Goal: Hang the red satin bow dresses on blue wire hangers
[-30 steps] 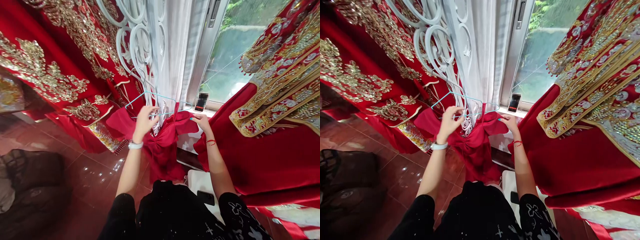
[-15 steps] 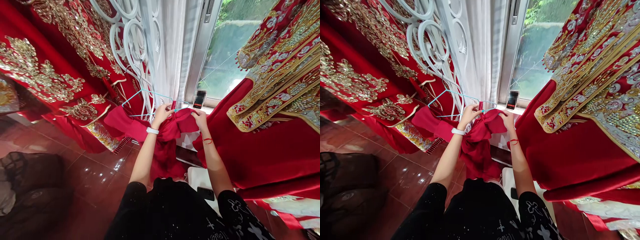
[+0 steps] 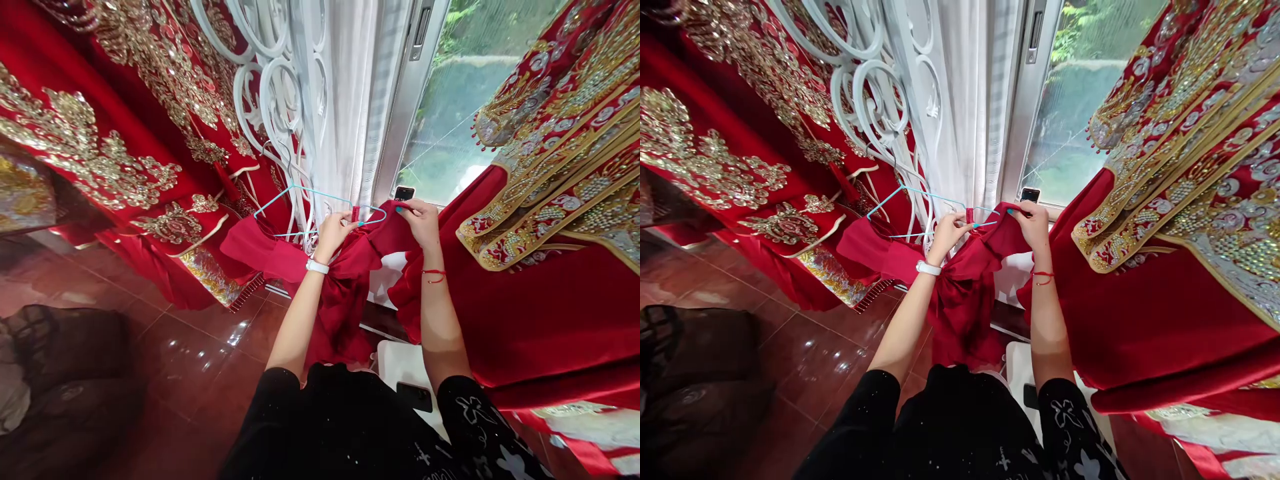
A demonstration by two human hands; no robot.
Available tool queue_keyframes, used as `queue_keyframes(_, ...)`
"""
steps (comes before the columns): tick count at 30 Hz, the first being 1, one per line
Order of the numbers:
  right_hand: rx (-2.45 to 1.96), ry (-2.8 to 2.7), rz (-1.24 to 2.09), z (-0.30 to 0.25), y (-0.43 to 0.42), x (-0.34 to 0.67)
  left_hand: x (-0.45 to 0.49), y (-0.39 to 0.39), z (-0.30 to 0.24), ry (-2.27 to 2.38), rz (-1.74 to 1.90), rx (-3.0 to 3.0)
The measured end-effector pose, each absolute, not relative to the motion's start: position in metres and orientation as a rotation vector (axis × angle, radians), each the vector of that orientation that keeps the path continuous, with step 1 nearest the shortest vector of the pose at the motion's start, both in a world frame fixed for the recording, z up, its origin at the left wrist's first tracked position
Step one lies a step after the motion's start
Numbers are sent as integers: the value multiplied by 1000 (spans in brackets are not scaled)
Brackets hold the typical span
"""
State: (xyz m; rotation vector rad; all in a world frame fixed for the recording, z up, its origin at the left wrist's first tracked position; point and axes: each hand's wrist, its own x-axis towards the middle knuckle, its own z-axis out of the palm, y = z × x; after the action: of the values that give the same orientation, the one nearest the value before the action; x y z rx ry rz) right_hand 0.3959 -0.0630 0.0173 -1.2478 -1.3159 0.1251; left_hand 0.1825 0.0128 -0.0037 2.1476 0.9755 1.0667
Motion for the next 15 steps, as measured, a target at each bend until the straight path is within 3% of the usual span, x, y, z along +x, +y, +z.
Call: queue_keyframes(15,-1227,-1523,155,38,-47,382,196,-2,8,1114,1066,2149)
